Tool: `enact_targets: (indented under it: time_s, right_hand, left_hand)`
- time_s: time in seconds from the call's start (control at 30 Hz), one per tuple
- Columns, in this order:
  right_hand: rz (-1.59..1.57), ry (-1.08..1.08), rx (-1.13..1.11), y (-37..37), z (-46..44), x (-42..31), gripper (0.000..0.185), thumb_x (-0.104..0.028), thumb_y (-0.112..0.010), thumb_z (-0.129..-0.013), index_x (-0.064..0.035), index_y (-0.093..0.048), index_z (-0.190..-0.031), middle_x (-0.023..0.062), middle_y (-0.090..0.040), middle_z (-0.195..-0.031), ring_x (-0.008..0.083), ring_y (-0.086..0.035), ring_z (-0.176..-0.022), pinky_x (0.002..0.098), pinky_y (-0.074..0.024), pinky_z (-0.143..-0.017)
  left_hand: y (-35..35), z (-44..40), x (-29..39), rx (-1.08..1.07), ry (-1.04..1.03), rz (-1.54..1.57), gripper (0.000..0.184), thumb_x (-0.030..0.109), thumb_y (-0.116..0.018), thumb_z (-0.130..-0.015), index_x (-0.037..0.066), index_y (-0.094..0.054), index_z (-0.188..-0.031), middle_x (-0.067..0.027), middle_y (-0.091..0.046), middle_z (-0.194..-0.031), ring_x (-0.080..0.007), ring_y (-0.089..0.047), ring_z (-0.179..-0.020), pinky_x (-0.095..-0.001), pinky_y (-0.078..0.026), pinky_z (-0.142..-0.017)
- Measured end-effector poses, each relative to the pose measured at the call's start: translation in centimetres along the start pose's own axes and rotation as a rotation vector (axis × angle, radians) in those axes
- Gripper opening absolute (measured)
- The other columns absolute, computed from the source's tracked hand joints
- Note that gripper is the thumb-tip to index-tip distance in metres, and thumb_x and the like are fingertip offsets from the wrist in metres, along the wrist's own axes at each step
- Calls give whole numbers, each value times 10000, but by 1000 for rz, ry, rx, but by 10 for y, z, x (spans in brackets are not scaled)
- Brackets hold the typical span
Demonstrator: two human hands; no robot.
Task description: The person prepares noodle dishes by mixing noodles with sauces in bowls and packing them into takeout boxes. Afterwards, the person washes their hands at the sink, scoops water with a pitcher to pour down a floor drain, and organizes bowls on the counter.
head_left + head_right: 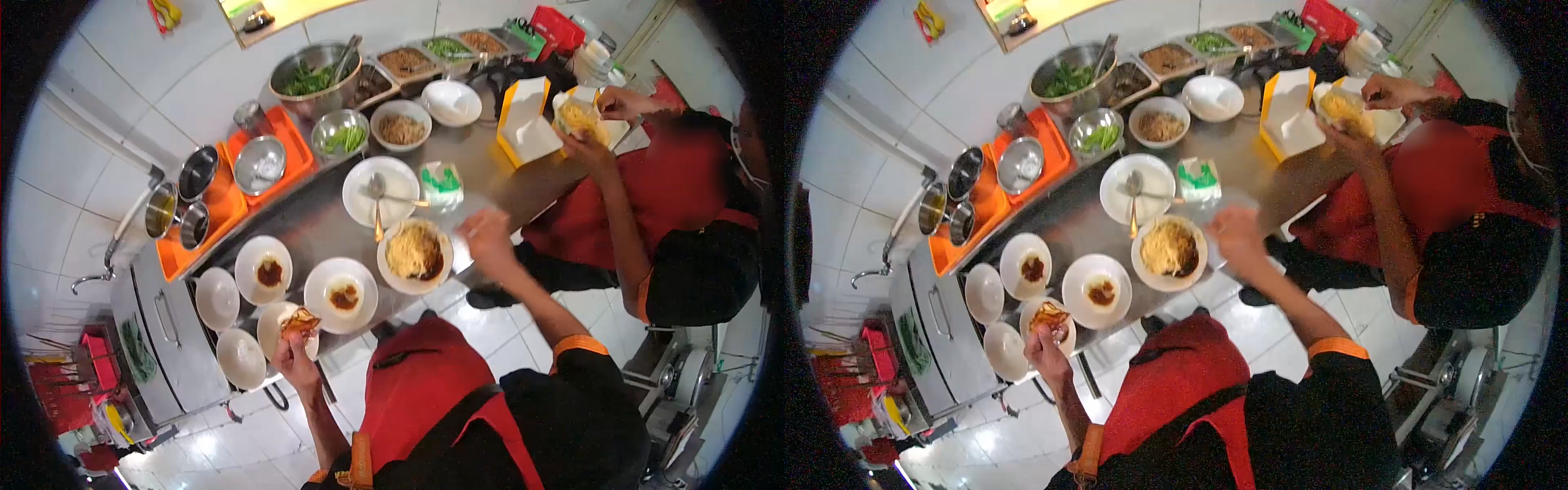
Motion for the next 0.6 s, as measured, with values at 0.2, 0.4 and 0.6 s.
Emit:
enact_targets:
  time_s: [0.2,0.4,0.6]
  right_hand:
    - [-214,103,104,17,10,-13,102,-162,-610,-784,-104,-663,-850,67,-590,-771,272,-502,-850,414,-343,-784]
    - [108,194,67,-27,20,-25,147,-137,-620,-677,-145,-675,-813,19,-558,-757,229,-513,-849,402,-341,-735]
    - [-95,415,212,19,-33,-61,77,-108,-579,-753,-99,-606,-825,93,-539,-751,274,-521,-785,439,-366,-714]
  left_hand:
    - [-3,-6,6,-12,-20,-99,257,148,-490,-926,-47,-651,-883,-65,-626,-834,-155,-563,-809,-281,-440,-749]
    - [-8,-14,-10,-40,-71,-134,208,120,-506,-883,-24,-655,-859,-101,-639,-788,-176,-575,-738,-303,-438,-695]
    - [-9,-19,14,-142,28,-156,343,279,-464,-958,6,-626,-1088,-83,-669,-958,-177,-617,-857,-308,-479,-747]
Point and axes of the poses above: each hand's wrist, its own z-axis away from the middle knuckle, its own y-axis out of the back of the hand, x = y × z, the point moved 8 cm from there along -z, towards the middle knuckle
